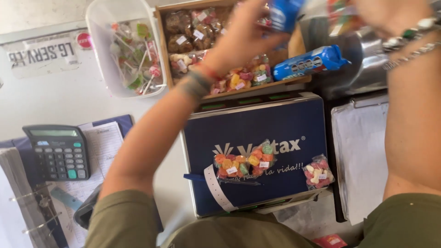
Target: The person is writing codes on a strip of labels and applying them to small bags of candy before organizing them on a digital scale and in a display tray.
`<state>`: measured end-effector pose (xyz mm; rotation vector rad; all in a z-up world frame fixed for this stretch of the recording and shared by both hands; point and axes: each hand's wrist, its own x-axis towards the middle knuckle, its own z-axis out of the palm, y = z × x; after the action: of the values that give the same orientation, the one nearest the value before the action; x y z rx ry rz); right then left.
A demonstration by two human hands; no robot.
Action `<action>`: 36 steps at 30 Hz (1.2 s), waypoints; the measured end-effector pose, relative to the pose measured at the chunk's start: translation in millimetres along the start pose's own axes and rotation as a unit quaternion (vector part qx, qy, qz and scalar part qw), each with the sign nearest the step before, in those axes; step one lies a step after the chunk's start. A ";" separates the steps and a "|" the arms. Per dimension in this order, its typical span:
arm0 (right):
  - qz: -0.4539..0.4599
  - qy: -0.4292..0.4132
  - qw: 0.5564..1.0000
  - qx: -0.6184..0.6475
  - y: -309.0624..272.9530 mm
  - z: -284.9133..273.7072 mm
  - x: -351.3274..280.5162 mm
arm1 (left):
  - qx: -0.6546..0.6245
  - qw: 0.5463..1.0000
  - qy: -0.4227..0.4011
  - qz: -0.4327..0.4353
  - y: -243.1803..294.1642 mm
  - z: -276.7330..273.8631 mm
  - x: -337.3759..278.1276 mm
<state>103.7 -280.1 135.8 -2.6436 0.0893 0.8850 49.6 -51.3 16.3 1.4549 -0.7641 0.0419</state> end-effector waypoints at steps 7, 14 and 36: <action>-0.007 -0.057 0.997 -0.060 -54.1 42.9 -28.3 | 0.090 0.991 0.095 -0.023 112.1 -95.2 -60.2; -0.119 -0.025 0.971 -0.205 -19.8 78.8 36.9 | 0.130 0.976 0.133 -0.109 157.3 -119.4 -119.6; -0.190 -0.009 0.929 -0.318 -36.8 114.6 -89.4 | 0.168 0.963 0.124 -0.170 232.6 -135.2 -191.8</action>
<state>-27.5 -210.4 115.1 -3.0555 -0.8210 0.9073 -146.7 186.5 134.9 1.8469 -0.3030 0.0925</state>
